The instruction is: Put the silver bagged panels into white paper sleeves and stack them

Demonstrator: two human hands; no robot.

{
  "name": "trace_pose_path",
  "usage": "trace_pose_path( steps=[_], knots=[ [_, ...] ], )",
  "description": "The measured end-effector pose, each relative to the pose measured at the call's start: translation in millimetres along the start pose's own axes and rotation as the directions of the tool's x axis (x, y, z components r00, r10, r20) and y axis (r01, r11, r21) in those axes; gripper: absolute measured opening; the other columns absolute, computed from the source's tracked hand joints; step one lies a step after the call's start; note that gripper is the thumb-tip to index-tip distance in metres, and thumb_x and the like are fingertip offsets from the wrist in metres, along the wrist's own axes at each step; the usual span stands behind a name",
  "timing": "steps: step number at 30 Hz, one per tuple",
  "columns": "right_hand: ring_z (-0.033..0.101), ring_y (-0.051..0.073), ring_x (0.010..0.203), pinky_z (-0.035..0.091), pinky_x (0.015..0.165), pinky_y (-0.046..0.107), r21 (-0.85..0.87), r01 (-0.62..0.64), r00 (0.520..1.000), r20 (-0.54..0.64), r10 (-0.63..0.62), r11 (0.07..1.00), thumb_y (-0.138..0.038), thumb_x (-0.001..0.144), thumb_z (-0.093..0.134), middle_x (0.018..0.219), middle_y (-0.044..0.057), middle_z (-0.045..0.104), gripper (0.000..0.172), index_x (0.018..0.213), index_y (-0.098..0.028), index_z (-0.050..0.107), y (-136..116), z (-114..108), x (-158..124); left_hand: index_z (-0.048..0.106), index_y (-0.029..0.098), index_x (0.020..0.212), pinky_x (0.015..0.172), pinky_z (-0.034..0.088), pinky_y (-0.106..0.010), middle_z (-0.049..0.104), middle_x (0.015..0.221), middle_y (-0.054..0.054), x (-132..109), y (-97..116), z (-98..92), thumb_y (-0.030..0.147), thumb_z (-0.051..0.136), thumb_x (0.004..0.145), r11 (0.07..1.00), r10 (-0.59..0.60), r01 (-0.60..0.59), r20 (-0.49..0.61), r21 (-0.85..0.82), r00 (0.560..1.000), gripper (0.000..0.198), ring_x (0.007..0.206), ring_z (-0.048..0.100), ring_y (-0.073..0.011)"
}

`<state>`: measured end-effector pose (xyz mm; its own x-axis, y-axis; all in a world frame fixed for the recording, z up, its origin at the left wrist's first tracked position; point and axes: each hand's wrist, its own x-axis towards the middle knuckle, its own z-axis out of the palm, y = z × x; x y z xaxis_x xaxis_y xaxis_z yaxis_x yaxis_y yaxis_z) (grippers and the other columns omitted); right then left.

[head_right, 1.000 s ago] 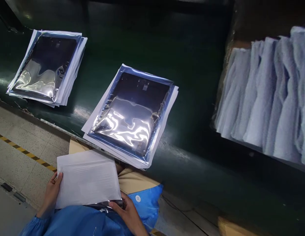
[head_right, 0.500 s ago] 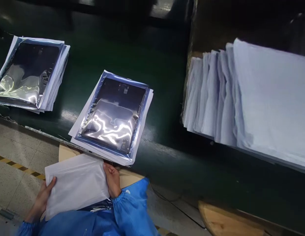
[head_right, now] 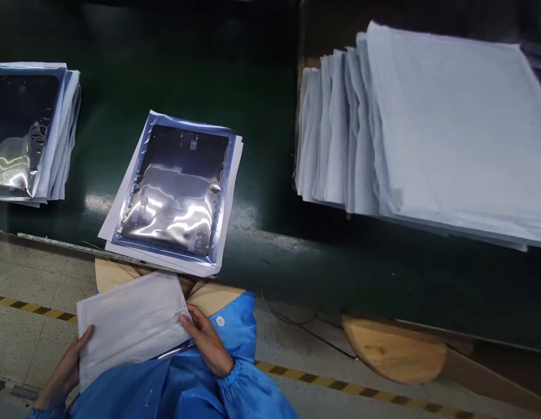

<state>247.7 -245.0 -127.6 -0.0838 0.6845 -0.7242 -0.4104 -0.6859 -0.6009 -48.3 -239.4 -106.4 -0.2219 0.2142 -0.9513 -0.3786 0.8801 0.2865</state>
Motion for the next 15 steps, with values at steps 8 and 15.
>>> trace_pose_path(
  steps=[8,15],
  knots=[
    [0.06,0.017,0.061,0.047,0.057,0.03,-0.077,-0.016,0.969,0.245,0.035,0.997,-0.05,0.064,0.077,0.067,-0.001,0.067,0.037,0.079,-0.018,0.066,-5.4,19.3,24.0,0.044,0.012,0.136,0.07,0.061,-0.035,0.075,0.091,-0.012,0.6,23.1,-1.7,0.03,0.052,0.09,0.992,0.082,-0.085,-0.046,-0.091,0.996,0.049,0.077,0.073,-0.0259],
    [0.061,0.023,0.095,0.046,0.087,0.039,-0.187,-0.033,0.945,0.315,0.092,0.982,-0.045,0.058,0.082,0.094,0.002,0.068,0.052,0.1,-0.021,0.062,-8.5,13.3,27.9,0.032,0.009,0.143,0.088,0.055,-0.038,0.074,0.099,-0.014,-13.5,-1.2,-44.8,0.031,0.085,0.058,1.0,-0.018,0.02,0.071,-0.02,0.997,0.103,0.101,0.066,-0.0319]
  ],
)
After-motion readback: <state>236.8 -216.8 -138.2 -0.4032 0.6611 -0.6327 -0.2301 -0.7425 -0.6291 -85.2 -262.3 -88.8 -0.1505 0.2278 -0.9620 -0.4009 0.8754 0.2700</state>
